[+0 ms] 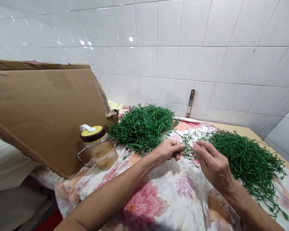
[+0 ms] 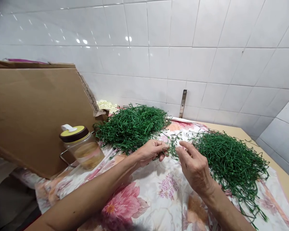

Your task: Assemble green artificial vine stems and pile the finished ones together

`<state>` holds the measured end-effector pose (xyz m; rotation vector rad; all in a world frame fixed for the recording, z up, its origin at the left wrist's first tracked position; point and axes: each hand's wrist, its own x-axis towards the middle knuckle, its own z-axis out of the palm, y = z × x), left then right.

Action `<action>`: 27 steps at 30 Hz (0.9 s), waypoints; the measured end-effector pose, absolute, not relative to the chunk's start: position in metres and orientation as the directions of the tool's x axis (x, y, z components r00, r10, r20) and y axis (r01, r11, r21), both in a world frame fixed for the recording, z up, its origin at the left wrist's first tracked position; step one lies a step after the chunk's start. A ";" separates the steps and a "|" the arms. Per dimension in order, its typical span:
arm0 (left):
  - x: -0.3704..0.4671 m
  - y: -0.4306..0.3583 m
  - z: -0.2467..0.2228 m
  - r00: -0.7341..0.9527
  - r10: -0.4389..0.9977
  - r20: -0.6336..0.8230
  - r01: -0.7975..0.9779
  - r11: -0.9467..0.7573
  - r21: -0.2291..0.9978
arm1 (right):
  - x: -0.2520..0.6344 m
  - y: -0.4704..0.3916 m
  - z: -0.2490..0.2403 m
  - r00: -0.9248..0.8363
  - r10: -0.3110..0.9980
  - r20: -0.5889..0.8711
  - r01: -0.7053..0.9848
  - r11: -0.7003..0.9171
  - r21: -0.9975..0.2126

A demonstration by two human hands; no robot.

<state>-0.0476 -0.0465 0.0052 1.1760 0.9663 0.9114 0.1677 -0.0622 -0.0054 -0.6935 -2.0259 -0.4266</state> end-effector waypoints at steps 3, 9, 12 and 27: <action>-0.048 -0.045 0.005 0.289 0.953 -0.086 -0.157 0.136 0.978 | 0.165 -0.065 -0.006 -0.432 0.338 0.836 0.612 0.791 -0.004; -0.050 -0.046 0.006 0.346 0.937 -0.042 -0.169 0.106 0.980 | 0.167 -0.060 -0.009 -0.414 0.420 0.808 0.636 0.768 -0.074; -0.049 -0.046 0.003 0.332 0.943 -0.033 -0.132 0.082 0.988 | 0.170 -0.058 -0.006 -0.415 0.461 0.784 0.638 0.762 -0.110; -0.037 -0.050 -0.001 0.143 0.979 0.143 0.035 -0.149 0.988 | 0.175 -0.058 -0.012 -0.517 0.680 0.520 0.759 0.645 -0.089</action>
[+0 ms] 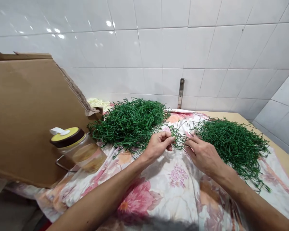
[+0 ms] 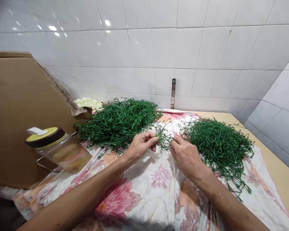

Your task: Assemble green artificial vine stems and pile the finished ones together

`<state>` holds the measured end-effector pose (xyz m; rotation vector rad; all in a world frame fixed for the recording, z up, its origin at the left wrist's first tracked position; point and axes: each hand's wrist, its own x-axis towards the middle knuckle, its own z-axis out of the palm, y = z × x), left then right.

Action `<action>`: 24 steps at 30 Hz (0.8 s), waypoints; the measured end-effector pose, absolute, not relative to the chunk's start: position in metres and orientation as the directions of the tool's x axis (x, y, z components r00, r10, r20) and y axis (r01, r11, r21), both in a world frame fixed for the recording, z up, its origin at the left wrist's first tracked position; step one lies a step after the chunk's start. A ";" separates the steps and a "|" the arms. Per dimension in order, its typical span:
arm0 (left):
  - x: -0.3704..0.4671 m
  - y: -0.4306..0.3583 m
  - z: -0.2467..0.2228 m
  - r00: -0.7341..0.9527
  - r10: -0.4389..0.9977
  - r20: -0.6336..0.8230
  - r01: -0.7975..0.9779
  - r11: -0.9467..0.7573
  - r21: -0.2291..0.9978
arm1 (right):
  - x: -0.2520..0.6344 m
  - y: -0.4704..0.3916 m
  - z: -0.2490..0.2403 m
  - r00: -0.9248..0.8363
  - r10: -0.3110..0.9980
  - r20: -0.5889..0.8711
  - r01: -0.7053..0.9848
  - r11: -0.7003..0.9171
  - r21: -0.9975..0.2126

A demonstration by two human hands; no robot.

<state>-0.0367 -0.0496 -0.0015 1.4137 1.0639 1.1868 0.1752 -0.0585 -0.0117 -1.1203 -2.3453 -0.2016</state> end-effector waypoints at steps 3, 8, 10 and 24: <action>-0.034 -0.051 -0.006 0.150 0.978 0.142 0.063 -0.153 0.986 | 0.178 -0.061 -0.008 -0.491 0.704 0.513 0.775 0.622 -0.111; -0.028 -0.052 -0.018 0.074 0.984 0.163 0.096 -0.170 0.981 | 0.175 -0.071 0.007 -0.381 0.632 0.675 0.724 0.658 -0.207; -0.026 -0.054 -0.023 0.053 0.983 0.177 0.123 -0.182 0.976 | 0.171 -0.075 0.009 -0.363 0.601 0.713 0.690 0.687 -0.228; -0.023 -0.067 -0.035 0.135 0.964 0.228 0.243 -0.255 0.936 | 0.161 -0.066 -0.020 -0.368 0.845 0.388 0.627 0.533 -0.567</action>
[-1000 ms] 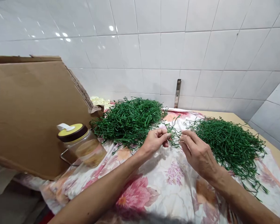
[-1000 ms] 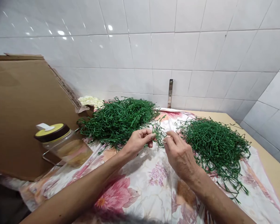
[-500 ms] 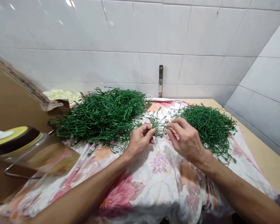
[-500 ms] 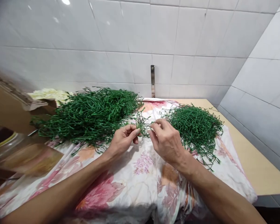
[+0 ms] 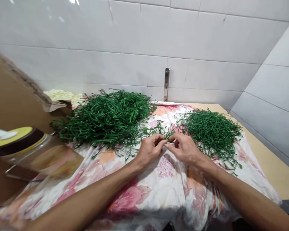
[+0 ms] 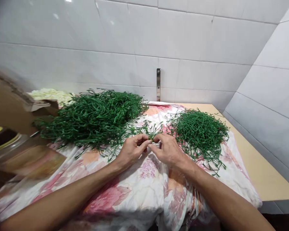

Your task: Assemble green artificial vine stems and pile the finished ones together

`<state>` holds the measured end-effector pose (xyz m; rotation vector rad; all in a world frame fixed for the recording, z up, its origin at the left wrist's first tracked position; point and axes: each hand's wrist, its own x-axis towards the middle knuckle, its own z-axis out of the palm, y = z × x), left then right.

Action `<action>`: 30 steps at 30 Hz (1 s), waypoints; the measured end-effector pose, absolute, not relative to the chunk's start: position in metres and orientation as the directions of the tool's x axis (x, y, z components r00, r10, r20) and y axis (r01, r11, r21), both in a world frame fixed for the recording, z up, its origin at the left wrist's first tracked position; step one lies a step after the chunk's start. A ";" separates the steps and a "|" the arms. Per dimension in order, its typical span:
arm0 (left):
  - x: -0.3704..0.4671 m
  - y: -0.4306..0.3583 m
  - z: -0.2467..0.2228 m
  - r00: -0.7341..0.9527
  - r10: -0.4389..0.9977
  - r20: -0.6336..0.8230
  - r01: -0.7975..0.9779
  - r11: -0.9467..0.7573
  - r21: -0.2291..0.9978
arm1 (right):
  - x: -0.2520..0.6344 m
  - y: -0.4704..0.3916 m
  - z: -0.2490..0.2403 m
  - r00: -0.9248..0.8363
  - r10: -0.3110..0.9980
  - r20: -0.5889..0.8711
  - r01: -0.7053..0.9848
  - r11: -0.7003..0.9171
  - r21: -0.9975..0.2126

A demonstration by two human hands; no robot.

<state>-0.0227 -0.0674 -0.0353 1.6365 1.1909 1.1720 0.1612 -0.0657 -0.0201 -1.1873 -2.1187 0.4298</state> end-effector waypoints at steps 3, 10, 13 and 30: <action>-0.022 -0.066 -0.034 0.181 0.964 0.196 0.202 -0.231 0.952 | 0.166 -0.064 -0.019 -0.358 0.872 0.333 0.643 0.489 -0.590; -0.022 -0.063 -0.024 0.277 0.959 0.064 0.097 -0.094 0.991 | 0.177 -0.055 -0.016 -0.386 0.896 0.219 0.641 0.431 -0.635; -0.024 -0.063 -0.023 0.277 0.956 0.098 0.124 -0.137 0.983 | 0.178 -0.055 -0.014 -0.400 0.892 0.209 0.633 0.434 -0.641; -0.024 -0.062 -0.033 0.286 0.951 0.120 0.179 -0.176 0.968 | 0.173 -0.056 -0.019 -0.484 0.840 0.245 0.606 0.524 -0.599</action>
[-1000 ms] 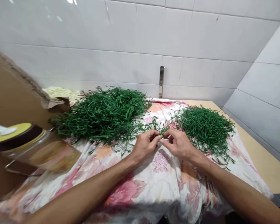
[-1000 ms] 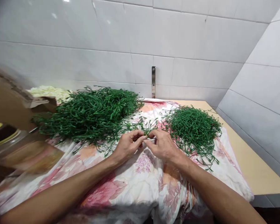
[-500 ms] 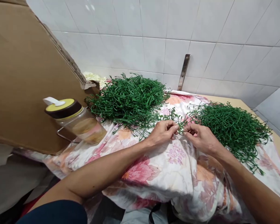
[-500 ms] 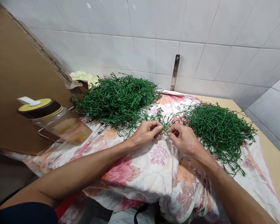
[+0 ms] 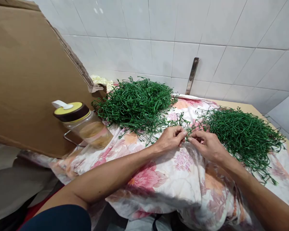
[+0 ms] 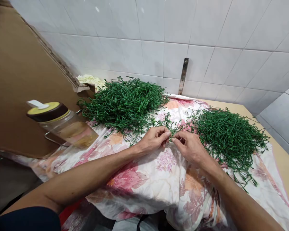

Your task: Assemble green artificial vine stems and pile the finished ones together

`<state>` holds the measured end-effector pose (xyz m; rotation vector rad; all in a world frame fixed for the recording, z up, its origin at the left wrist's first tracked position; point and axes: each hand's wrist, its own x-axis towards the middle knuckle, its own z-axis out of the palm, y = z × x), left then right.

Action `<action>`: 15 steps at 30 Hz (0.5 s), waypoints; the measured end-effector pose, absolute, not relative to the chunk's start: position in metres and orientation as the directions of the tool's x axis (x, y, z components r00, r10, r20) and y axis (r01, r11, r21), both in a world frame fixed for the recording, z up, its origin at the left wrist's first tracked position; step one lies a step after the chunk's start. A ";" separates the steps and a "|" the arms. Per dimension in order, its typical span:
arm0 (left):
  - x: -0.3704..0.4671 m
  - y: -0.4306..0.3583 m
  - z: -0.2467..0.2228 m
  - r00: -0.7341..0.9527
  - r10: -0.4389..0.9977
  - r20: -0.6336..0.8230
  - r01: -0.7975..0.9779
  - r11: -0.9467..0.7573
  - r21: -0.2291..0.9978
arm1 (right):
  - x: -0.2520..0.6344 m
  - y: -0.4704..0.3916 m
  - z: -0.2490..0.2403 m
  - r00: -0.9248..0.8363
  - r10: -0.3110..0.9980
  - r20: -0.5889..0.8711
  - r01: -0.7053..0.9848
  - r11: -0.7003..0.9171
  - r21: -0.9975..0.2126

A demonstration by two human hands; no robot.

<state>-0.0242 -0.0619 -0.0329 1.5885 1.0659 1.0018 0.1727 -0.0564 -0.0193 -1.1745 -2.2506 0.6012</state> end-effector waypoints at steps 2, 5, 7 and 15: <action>-0.026 -0.063 -0.031 0.289 0.946 0.148 0.244 -0.222 0.944 | 0.172 -0.057 -0.021 -0.483 0.824 0.295 0.620 0.560 -0.550; -0.027 -0.063 -0.031 0.285 0.940 0.189 0.332 -0.281 0.900 | 0.170 -0.056 -0.026 -0.492 0.785 0.377 0.633 0.620 -0.464; -0.026 -0.062 -0.032 0.275 0.939 0.205 0.367 -0.299 0.881 | 0.169 -0.056 -0.029 -0.491 0.759 0.427 0.627 0.648 -0.431; -0.026 -0.058 -0.039 0.244 0.960 0.139 0.353 -0.221 0.909 | 0.164 -0.056 -0.039 -0.431 0.749 0.502 0.622 0.650 -0.436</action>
